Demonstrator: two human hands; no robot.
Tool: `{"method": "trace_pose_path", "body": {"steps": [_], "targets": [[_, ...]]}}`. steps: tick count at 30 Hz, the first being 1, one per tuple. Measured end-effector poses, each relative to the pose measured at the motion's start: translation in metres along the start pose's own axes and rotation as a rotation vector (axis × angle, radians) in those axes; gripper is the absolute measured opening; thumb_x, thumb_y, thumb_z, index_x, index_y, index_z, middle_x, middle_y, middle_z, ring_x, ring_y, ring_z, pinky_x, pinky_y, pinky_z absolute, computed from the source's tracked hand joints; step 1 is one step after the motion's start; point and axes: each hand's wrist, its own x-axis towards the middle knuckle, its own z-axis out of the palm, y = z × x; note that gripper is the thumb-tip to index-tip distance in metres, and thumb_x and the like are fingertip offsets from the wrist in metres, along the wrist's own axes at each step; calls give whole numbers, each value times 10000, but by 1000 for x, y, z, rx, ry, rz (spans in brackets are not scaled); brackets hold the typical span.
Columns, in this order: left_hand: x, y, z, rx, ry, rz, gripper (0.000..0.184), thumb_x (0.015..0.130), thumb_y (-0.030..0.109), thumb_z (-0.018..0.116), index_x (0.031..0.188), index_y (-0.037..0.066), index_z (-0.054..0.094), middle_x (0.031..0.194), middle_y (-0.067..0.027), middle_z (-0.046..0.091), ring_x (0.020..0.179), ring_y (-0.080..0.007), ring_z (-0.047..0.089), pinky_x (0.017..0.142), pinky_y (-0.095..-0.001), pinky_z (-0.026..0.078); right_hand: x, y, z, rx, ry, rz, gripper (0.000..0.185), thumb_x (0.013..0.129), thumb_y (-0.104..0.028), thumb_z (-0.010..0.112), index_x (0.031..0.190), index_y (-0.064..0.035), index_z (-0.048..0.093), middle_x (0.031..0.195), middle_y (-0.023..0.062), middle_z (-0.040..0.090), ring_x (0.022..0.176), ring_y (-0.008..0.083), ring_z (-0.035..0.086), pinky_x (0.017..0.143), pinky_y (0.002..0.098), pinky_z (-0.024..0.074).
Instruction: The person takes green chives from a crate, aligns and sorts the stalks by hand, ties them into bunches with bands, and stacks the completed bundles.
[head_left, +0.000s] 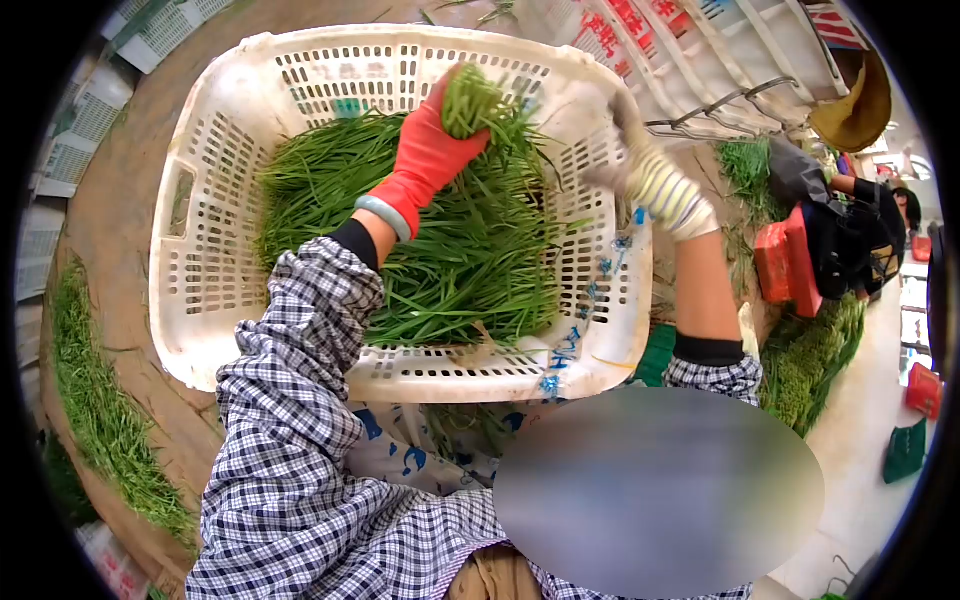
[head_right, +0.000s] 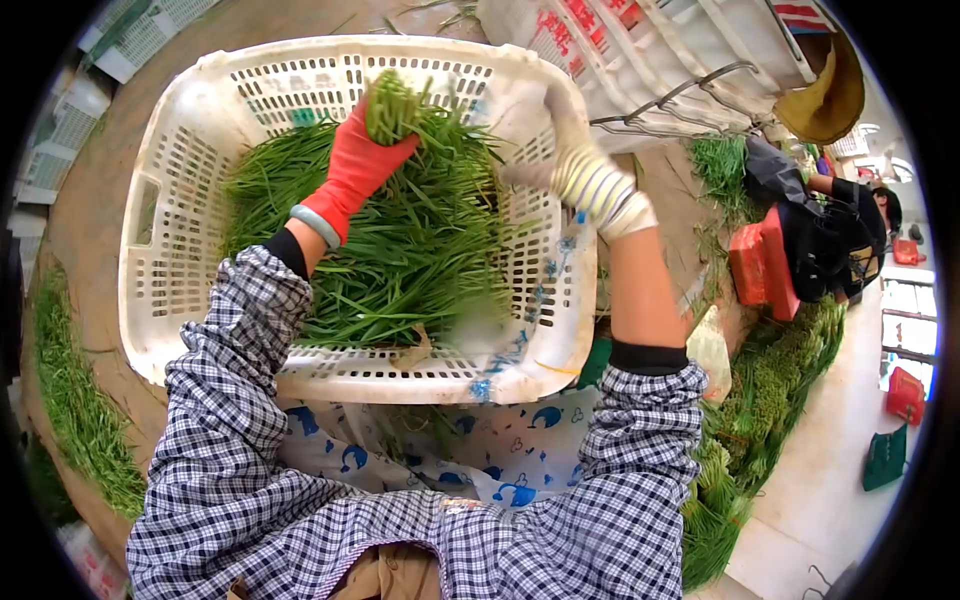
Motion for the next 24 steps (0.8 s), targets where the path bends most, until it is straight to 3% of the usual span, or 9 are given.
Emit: {"method": "trace_pose_path", "body": {"steps": [4,7,9,12,14,17,18,21,24], "targets": [[1,-1,-23,-114,-79,-34,835,749,79,775,1463,58,342,1174,-75,660,1044,-165,633,938,-294,501,-4,-28,66,106,-160,161,1342,562,-258,916,1522,-20,9,1528,287,216,1436,353,217,1170,356,219],[-10,4,-20,-87,-169,-26,869,762,74,771,1491,78,298,1274,-94,596,1119,-176,591,975,-296,477,28,-50,102,77,99,-35,1383,519,-281,946,1510,23,30,1496,231,310,1358,301,346,1138,331,289],[-22,-15,5,-616,-252,-32,1020,737,90,792,1532,84,153,1381,-124,496,1221,-205,518,1075,-336,390,43,-80,118,754,17,-228,1367,534,-250,940,1519,-10,23,1473,212,352,1330,293,380,1111,343,334],[-16,-37,5,-382,-290,-228,1120,694,162,831,1534,72,94,1421,-144,447,1248,-250,504,1067,-348,394,59,-76,146,856,142,-95,1007,628,-176,875,1439,-13,302,1253,146,563,1156,218,539,989,310,453],[-25,-30,2,88,-338,-36,1016,736,231,797,1516,72,167,1387,-106,479,1265,-249,467,1127,-418,310,61,-64,162,938,319,1,542,710,-104,787,1196,-10,568,1020,37,659,909,137,630,860,271,523],[-50,-29,-6,575,-264,-11,1208,619,370,855,1527,72,115,1455,-180,374,1325,-352,389,1098,-482,314,48,-63,107,1248,542,173,316,771,-40,751,1059,-58,622,935,20,643,821,143,608,741,266,529],[-58,-43,-10,704,-321,-70,1168,627,437,826,1521,74,169,1465,-173,373,1343,-375,360,1126,-527,250,48,-52,87,1221,642,10,332,775,-45,764,1073,-74,621,942,28,649,798,141,612,729,274,533],[-87,-79,-34,946,-632,-217,1048,692,413,771,1507,48,223,1420,-214,433,1299,-379,419,1125,-479,268,7,-68,-23,1158,727,-257,282,832,-111,718,1093,-50,627,981,58,658,888,169,631,802,316,522],[-62,-64,-45,724,-806,-350,959,725,451,742,1476,33,318,1440,-218,429,1325,-375,408,1124,-449,294,-61,-120,-118,700,763,-397,327,857,-77,623,1168,14,585,1058,133,643,1017,261,612,971,393,469]]}}
